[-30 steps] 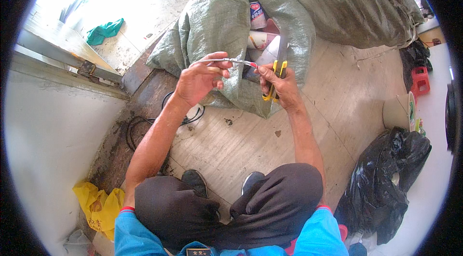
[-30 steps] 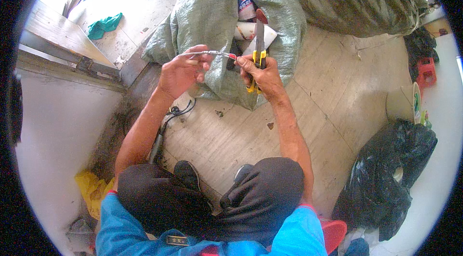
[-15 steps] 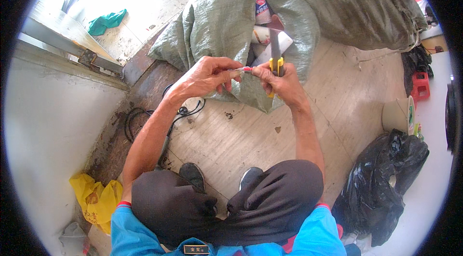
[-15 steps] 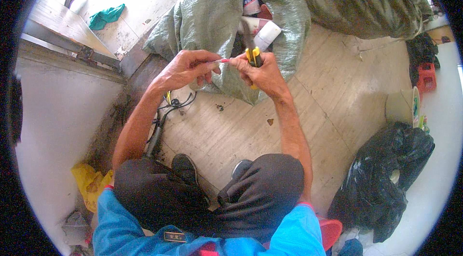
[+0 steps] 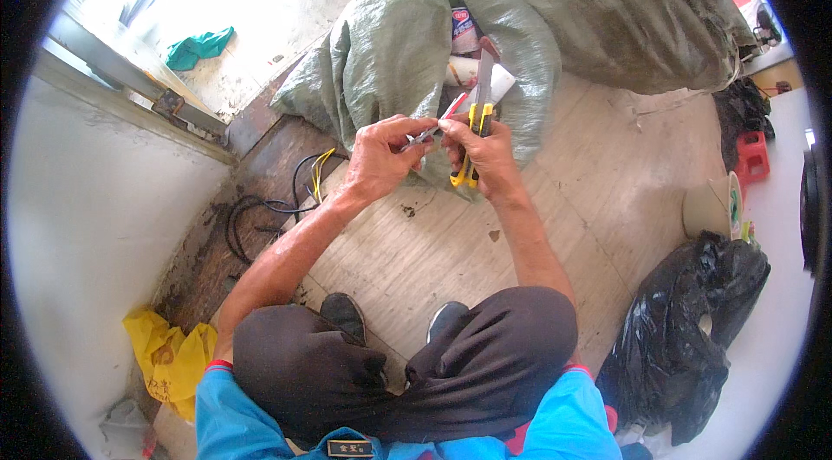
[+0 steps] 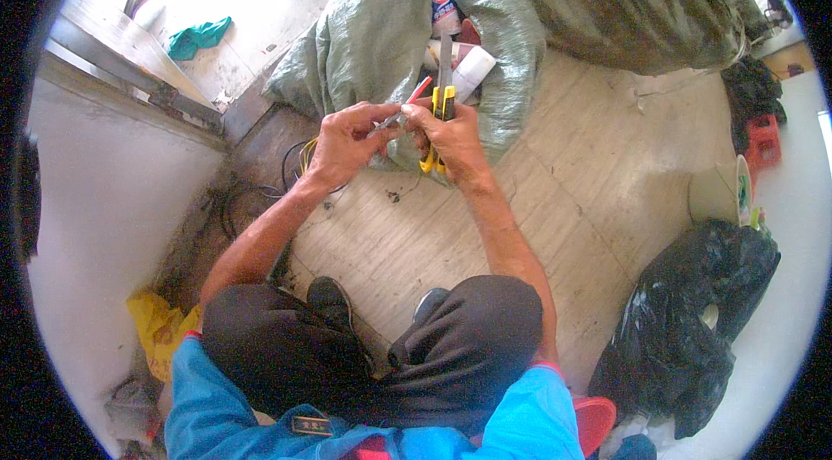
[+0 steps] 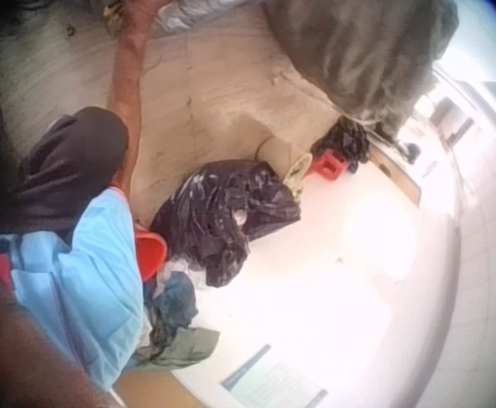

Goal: The person moves a plastic bag and then sits on the floor to work on a black electrical device. Using a utility knife, they strip the insulation from several wires and appear to be preparing them for connection.

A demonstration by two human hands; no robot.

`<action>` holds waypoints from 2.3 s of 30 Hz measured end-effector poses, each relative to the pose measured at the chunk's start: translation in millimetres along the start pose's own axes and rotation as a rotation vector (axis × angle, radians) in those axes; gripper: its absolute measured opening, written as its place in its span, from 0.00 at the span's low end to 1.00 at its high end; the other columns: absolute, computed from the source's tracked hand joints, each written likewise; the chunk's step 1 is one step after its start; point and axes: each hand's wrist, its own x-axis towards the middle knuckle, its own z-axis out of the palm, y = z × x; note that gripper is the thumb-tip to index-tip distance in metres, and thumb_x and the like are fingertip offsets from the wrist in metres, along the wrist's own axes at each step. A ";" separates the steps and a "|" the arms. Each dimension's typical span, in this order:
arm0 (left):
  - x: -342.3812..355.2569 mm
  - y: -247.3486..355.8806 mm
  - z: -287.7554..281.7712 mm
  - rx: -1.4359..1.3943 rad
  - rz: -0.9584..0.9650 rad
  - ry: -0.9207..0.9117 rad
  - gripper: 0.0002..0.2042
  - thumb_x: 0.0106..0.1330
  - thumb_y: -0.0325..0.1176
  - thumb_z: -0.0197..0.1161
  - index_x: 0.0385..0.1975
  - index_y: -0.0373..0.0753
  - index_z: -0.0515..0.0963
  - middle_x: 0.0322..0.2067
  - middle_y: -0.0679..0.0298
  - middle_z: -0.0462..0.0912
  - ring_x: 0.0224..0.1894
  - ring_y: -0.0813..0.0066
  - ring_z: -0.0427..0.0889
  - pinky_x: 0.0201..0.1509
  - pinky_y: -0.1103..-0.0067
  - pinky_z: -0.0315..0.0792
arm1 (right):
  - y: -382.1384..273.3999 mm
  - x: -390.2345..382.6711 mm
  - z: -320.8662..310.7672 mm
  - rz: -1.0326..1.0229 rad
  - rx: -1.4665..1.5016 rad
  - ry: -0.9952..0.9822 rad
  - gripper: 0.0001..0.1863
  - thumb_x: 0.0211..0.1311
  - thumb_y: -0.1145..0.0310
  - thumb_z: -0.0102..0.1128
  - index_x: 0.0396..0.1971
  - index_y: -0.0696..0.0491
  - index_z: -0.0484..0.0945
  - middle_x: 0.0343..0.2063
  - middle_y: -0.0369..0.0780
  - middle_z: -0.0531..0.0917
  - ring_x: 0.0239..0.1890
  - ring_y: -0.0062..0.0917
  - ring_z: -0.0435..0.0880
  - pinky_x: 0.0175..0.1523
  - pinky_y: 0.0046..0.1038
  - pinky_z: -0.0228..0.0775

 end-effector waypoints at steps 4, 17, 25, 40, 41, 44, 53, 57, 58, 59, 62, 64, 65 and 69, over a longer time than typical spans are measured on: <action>-5.7 -1.0 6.9 -0.015 -0.049 0.005 0.15 0.61 0.22 0.68 0.48 0.34 0.80 0.32 0.64 0.86 0.27 0.84 0.80 0.29 0.85 0.75 | -1.4 -5.8 -4.0 0.006 0.024 -0.011 0.06 0.58 0.71 0.65 0.33 0.57 0.79 0.22 0.37 0.80 0.17 0.17 0.76 0.22 0.21 0.68; -15.2 10.7 9.1 -0.071 -0.089 -0.012 0.11 0.60 0.22 0.69 0.41 0.28 0.79 0.30 0.61 0.85 0.25 0.81 0.82 0.27 0.83 0.76 | -11.5 -15.8 -10.4 0.073 0.162 -0.092 0.09 0.56 0.72 0.61 0.36 0.56 0.75 0.23 0.39 0.79 0.18 0.21 0.76 0.23 0.25 0.69; -20.7 31.8 7.6 -0.183 -0.092 -0.037 0.10 0.62 0.26 0.68 0.41 0.29 0.79 0.29 0.61 0.84 0.24 0.81 0.81 0.25 0.84 0.75 | -8.5 -12.5 -9.3 0.205 0.228 -0.130 0.09 0.55 0.72 0.61 0.35 0.58 0.78 0.21 0.38 0.79 0.17 0.23 0.77 0.21 0.26 0.69; -18.2 28.1 -5.2 -0.466 -0.260 -0.099 0.15 0.69 0.35 0.62 0.50 0.32 0.77 0.33 0.61 0.84 0.24 0.80 0.80 0.21 0.86 0.69 | -18.7 -3.6 -31.0 0.086 0.372 -0.138 0.14 0.60 0.68 0.62 0.43 0.59 0.78 0.23 0.35 0.77 0.17 0.18 0.73 0.22 0.21 0.65; -17.3 27.2 -5.4 -0.475 -0.242 -0.102 0.15 0.70 0.35 0.61 0.50 0.32 0.77 0.33 0.62 0.84 0.24 0.81 0.80 0.21 0.86 0.69 | -21.0 -3.1 -34.4 0.050 0.384 -0.047 0.15 0.61 0.67 0.62 0.44 0.60 0.77 0.23 0.35 0.76 0.17 0.18 0.71 0.22 0.20 0.64; -16.1 25.7 -3.5 -0.529 -0.286 -0.168 0.18 0.70 0.40 0.62 0.49 0.32 0.78 0.33 0.60 0.84 0.22 0.82 0.78 0.19 0.87 0.66 | -20.2 -5.4 -33.6 0.047 0.277 -0.166 0.18 0.61 0.69 0.61 0.49 0.61 0.76 0.26 0.36 0.78 0.20 0.17 0.74 0.22 0.20 0.64; -19.2 17.3 1.5 -0.612 -0.384 -0.198 0.15 0.71 0.40 0.60 0.49 0.36 0.79 0.32 0.63 0.84 0.17 0.88 0.70 0.14 0.89 0.55 | -15.0 -9.1 -24.5 0.018 0.340 -0.235 0.12 0.58 0.70 0.65 0.41 0.59 0.80 0.26 0.37 0.82 0.22 0.18 0.78 0.21 0.22 0.69; -18.5 13.3 4.2 -0.672 -0.385 -0.201 0.15 0.71 0.40 0.60 0.49 0.36 0.79 0.32 0.64 0.84 0.16 0.88 0.68 0.15 0.89 0.54 | -12.5 -8.1 -21.8 0.014 0.295 -0.157 0.13 0.61 0.69 0.61 0.43 0.61 0.78 0.26 0.40 0.82 0.19 0.20 0.77 0.20 0.21 0.68; -18.5 13.1 4.5 -0.673 -0.379 -0.201 0.15 0.71 0.40 0.60 0.48 0.36 0.79 0.32 0.64 0.84 0.16 0.88 0.67 0.15 0.89 0.55 | -11.9 -8.2 -21.2 0.019 0.294 -0.142 0.13 0.61 0.69 0.61 0.41 0.61 0.79 0.26 0.40 0.82 0.19 0.20 0.78 0.20 0.21 0.68; -18.5 13.2 4.7 -0.674 -0.380 -0.191 0.15 0.71 0.40 0.61 0.48 0.36 0.79 0.32 0.64 0.84 0.16 0.89 0.67 0.15 0.88 0.55 | -11.1 -8.1 -20.6 0.028 0.292 -0.117 0.12 0.61 0.69 0.61 0.40 0.61 0.79 0.26 0.40 0.82 0.19 0.20 0.78 0.20 0.21 0.69; -18.6 14.8 3.7 -0.655 -0.360 -0.166 0.14 0.70 0.40 0.61 0.46 0.36 0.79 0.31 0.64 0.84 0.15 0.89 0.66 0.15 0.88 0.55 | -7.2 -7.5 -18.7 -0.003 0.322 -0.106 0.08 0.60 0.70 0.61 0.35 0.59 0.78 0.25 0.39 0.82 0.19 0.21 0.78 0.21 0.21 0.70; -19.0 16.5 2.4 -0.651 -0.335 -0.143 0.13 0.70 0.39 0.62 0.44 0.35 0.79 0.30 0.64 0.84 0.15 0.89 0.66 0.16 0.88 0.55 | -3.2 -5.6 -17.6 0.088 0.408 -0.106 0.08 0.60 0.70 0.60 0.34 0.58 0.77 0.24 0.39 0.81 0.19 0.22 0.78 0.21 0.22 0.70; -19.2 17.3 2.0 -0.658 -0.320 -0.128 0.12 0.70 0.38 0.62 0.44 0.35 0.79 0.30 0.64 0.84 0.15 0.89 0.66 0.16 0.88 0.55 | -0.7 -4.4 -16.9 0.126 0.463 -0.110 0.08 0.60 0.70 0.60 0.34 0.58 0.77 0.24 0.39 0.81 0.19 0.22 0.78 0.21 0.23 0.69; -19.7 20.4 3.6 -0.617 -0.237 -0.010 0.12 0.69 0.36 0.64 0.42 0.34 0.79 0.29 0.62 0.84 0.15 0.89 0.65 0.16 0.88 0.55 | 13.2 -1.9 -9.9 0.204 0.607 -0.193 0.10 0.60 0.69 0.58 0.38 0.57 0.76 0.23 0.38 0.79 0.21 0.24 0.78 0.23 0.25 0.68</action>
